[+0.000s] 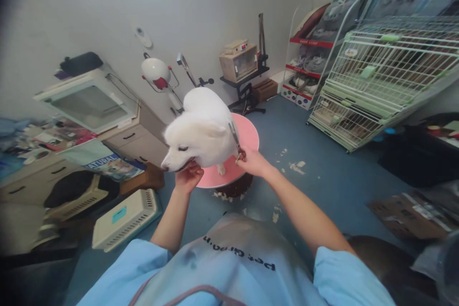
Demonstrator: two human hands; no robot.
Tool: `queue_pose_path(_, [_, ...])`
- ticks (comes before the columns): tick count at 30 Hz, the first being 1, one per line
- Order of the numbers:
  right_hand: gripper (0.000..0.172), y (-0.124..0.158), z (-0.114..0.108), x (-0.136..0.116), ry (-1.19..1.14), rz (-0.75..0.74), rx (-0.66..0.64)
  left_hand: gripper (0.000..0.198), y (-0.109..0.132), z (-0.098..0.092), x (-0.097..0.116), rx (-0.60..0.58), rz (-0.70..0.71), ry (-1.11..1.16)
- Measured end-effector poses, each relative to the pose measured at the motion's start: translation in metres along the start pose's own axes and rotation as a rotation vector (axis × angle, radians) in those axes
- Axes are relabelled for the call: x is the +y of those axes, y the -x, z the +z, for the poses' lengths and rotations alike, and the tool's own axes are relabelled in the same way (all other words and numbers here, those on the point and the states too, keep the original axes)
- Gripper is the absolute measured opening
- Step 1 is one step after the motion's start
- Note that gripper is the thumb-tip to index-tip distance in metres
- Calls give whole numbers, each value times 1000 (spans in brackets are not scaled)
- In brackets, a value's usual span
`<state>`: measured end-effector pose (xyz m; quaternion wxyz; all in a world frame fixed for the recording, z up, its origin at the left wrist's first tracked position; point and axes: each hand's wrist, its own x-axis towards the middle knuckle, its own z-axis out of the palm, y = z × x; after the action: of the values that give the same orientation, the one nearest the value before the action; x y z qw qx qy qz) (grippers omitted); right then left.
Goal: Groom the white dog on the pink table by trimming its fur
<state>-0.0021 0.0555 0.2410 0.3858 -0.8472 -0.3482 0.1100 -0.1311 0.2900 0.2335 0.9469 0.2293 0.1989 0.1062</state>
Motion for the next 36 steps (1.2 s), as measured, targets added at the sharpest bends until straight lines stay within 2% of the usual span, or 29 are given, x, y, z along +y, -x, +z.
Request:
queue_pose_path(4, [28,17,46,3,-131,28,74,18,1,5,2,23,16,-39])
queue_pose_path(7, [28,19,61,2,-188,71,88,13,3,8,4,5,18,-60])
queue_pose_path(10, [28,18,63,0,-187,26,114,12,4,10,5,-14,16,-82])
queue_pose_path(13, [25,19,62,-3,-175,47,126,15,6,13,4,-35,12,-115])
queue_pose_path(17, [30,23,66,-9,-159,-18,172,22,8,19,3,-54,11,-156])
queue_pose_path(22, [25,23,68,-11,-204,24,205,29,10,28,2,-31,15,-178])
queue_pose_path(25, [26,23,64,-10,-173,-5,215,29,11,33,0,-24,24,-223])
queue_pose_path(29, [28,22,69,-5,-149,51,252,29,7,41,-1,-15,117,-460])
queue_pose_path(33, [39,24,91,-2,-67,108,289,21,3,49,0,-36,335,-827])
queue_pose_path(36, [45,25,105,-7,-1,154,340,22,5,58,0,-34,387,-964])
